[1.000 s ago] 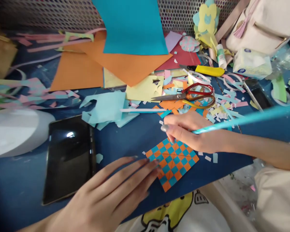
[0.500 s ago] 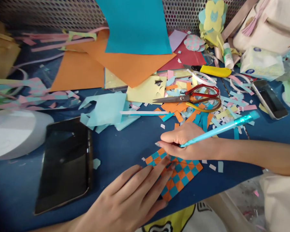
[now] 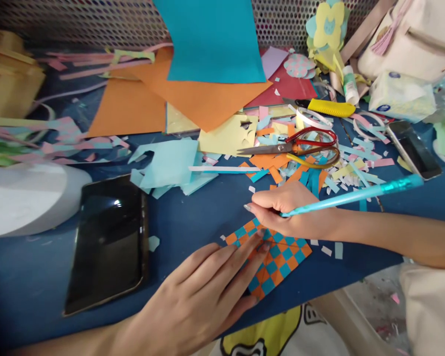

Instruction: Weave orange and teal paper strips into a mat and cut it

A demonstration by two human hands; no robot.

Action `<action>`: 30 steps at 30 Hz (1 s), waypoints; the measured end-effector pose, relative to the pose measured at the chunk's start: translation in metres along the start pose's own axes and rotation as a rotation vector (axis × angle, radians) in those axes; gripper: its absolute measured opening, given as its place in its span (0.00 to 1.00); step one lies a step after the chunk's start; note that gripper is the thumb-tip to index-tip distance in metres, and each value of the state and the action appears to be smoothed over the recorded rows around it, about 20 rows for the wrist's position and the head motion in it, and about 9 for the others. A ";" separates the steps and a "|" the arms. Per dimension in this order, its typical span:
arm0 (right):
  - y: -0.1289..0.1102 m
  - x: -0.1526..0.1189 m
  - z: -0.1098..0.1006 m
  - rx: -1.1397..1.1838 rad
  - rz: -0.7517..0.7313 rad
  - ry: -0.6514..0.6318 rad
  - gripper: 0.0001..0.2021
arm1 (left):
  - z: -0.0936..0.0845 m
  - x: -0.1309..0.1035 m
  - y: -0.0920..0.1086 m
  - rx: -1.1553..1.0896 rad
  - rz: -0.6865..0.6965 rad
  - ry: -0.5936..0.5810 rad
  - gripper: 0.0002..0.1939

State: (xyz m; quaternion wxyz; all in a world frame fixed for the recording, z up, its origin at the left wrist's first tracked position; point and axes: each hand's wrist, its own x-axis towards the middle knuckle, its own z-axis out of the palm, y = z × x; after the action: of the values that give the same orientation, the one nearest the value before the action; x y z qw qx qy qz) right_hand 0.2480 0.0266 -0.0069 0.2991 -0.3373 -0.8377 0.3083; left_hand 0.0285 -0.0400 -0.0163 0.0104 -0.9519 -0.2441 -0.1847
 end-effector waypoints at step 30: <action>-0.003 -0.001 -0.002 -0.123 -0.094 -0.122 0.18 | 0.001 -0.002 0.000 -0.030 -0.086 0.007 0.16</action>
State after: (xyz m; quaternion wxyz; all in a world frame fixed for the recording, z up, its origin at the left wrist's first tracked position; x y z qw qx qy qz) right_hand 0.2484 0.0252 -0.0040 0.2404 -0.2959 -0.8866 0.2618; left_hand 0.0273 -0.0410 -0.0181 -0.0112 -0.9400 -0.2819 -0.1920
